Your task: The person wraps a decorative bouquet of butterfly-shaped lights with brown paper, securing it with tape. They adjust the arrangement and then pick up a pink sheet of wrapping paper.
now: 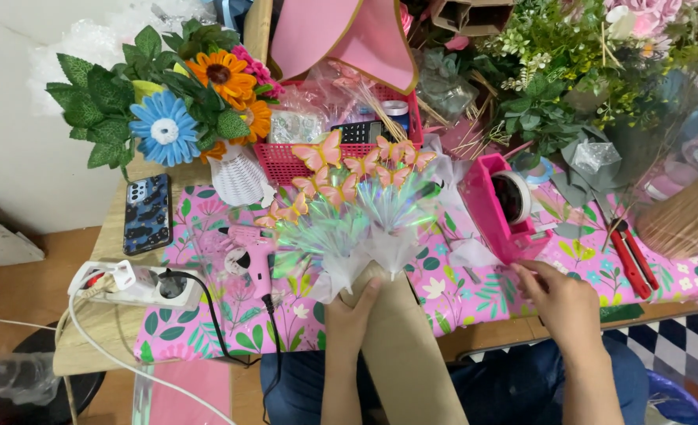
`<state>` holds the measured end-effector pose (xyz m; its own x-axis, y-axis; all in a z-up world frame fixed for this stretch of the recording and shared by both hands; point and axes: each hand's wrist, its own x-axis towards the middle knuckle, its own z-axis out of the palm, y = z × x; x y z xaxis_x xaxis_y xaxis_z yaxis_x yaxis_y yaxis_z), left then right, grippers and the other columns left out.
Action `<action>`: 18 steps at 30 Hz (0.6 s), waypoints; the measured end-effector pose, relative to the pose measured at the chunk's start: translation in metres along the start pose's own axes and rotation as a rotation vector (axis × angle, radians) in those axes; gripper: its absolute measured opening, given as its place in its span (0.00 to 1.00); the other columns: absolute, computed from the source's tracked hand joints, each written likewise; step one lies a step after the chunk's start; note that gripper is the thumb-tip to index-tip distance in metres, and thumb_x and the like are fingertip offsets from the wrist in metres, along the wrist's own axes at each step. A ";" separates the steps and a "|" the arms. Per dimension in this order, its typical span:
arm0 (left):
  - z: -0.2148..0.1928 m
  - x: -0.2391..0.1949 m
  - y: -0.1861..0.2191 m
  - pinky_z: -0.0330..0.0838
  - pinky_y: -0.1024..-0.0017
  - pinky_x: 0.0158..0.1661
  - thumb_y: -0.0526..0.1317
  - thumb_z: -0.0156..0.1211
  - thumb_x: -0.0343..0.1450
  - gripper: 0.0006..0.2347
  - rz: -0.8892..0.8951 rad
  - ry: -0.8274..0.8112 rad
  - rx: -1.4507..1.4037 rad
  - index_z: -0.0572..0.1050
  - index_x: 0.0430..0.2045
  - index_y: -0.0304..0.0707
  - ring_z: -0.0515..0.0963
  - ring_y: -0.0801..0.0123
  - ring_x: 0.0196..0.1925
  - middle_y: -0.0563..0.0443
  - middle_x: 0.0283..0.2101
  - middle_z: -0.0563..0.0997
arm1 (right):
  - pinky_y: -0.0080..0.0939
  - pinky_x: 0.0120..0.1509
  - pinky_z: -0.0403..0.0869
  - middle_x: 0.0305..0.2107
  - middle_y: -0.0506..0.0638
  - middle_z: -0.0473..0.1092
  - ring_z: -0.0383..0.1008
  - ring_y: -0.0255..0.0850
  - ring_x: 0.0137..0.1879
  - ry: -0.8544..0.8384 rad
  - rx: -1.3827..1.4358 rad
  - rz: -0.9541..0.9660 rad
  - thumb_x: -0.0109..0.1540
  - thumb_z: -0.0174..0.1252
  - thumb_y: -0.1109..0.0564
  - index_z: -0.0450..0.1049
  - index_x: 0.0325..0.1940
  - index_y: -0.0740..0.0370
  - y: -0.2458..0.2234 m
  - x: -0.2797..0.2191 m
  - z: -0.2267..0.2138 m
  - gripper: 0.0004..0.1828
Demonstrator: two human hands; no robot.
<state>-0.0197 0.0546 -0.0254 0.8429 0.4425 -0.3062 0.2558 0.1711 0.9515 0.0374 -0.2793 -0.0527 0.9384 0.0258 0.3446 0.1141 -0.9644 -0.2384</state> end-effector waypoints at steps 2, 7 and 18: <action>-0.001 0.000 -0.002 0.68 0.74 0.64 0.50 0.71 0.59 0.32 0.017 -0.013 0.012 0.74 0.60 0.44 0.77 0.71 0.65 0.55 0.61 0.81 | 0.38 0.32 0.72 0.31 0.43 0.78 0.76 0.36 0.31 0.108 0.047 -0.140 0.67 0.59 0.47 0.81 0.52 0.50 -0.013 0.008 -0.007 0.13; 0.002 -0.006 0.008 0.67 0.75 0.64 0.49 0.70 0.59 0.31 -0.028 -0.010 0.004 0.75 0.60 0.44 0.77 0.72 0.65 0.56 0.61 0.81 | 0.55 0.37 0.81 0.51 0.56 0.76 0.79 0.54 0.51 0.047 -0.006 -0.345 0.54 0.55 0.72 0.77 0.58 0.62 -0.048 0.055 -0.009 0.28; 0.008 -0.016 0.012 0.70 0.76 0.61 0.48 0.69 0.59 0.27 -0.045 0.034 -0.023 0.79 0.55 0.42 0.81 0.72 0.60 0.57 0.55 0.85 | 0.42 0.34 0.82 0.45 0.55 0.77 0.76 0.46 0.42 -0.063 -0.364 -0.957 0.58 0.61 0.61 0.78 0.43 0.67 -0.044 0.092 0.051 0.11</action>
<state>-0.0263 0.0426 -0.0085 0.8139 0.4636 -0.3501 0.2820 0.2115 0.9358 0.1349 -0.2209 -0.0566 0.5223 0.8302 0.1949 0.7278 -0.5531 0.4055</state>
